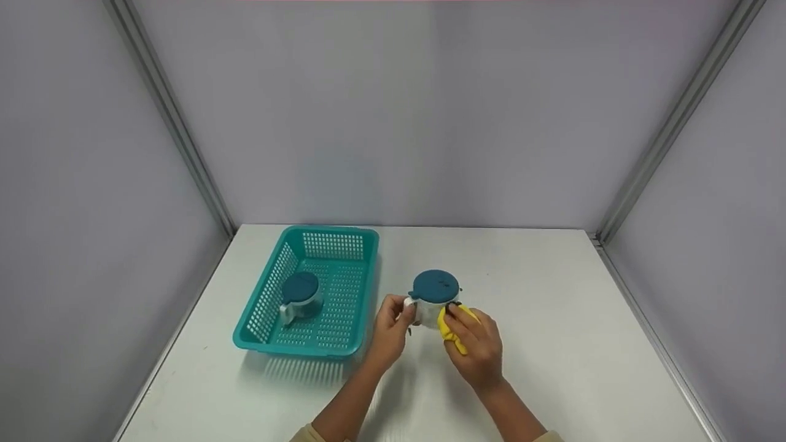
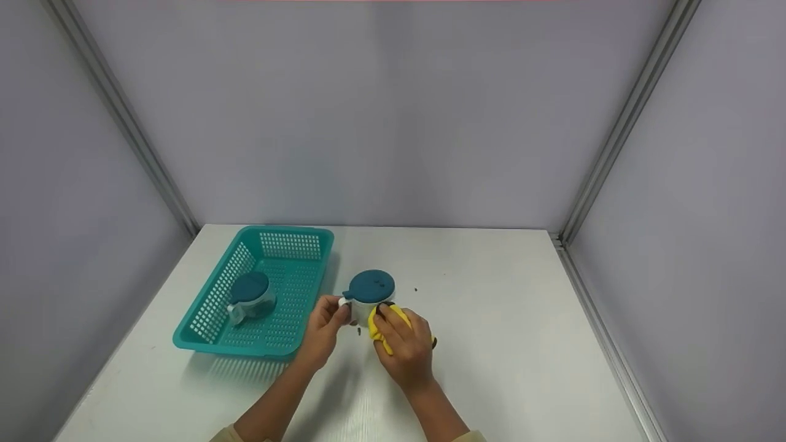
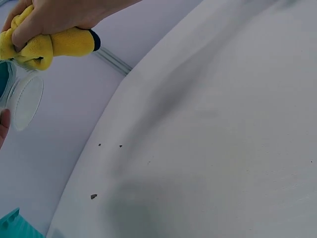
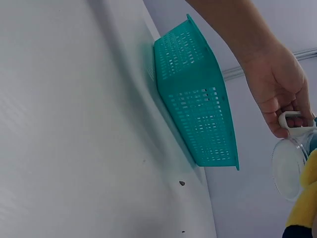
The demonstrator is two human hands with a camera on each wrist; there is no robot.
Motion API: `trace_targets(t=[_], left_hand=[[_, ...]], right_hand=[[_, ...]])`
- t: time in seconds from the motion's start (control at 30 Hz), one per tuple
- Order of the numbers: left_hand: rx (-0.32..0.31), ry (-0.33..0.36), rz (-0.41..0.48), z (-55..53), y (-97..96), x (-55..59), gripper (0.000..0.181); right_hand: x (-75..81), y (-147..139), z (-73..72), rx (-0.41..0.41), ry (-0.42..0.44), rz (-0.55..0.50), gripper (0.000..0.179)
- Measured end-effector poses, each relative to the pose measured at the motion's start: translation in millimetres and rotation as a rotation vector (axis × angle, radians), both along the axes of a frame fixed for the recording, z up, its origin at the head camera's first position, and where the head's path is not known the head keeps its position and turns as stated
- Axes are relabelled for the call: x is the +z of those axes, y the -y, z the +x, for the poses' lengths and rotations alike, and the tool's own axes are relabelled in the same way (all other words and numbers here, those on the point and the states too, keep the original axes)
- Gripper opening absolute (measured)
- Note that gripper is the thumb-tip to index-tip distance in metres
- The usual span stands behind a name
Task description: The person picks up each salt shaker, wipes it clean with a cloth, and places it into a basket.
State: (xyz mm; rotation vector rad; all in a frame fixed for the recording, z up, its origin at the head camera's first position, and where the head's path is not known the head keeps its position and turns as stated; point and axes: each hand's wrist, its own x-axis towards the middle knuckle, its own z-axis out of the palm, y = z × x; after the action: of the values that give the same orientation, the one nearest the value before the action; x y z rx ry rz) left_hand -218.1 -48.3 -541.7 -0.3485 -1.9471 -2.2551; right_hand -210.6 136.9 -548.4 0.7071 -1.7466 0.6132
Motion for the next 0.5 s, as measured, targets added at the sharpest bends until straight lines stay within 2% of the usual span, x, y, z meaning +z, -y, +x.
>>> trace_targets(t=[0.13,0.27,0.5], left_hand=[[0.038,0.02,-0.073,3.4,-2.2,-4.9,0.019],[0.05,0.062,-0.13,6.4,-2.8,-5.8,0.014],[0.033,0.076,-0.147,21.4,0.7,11.7,0.012]], right_hand=[[-5.5,5,2.8,0.027,0.013,0.048,0.023],[-7.2,8,3.3,0.052,0.019,0.058,0.024],[-5.1,8,2.5,0.065,0.042,0.056,0.025]])
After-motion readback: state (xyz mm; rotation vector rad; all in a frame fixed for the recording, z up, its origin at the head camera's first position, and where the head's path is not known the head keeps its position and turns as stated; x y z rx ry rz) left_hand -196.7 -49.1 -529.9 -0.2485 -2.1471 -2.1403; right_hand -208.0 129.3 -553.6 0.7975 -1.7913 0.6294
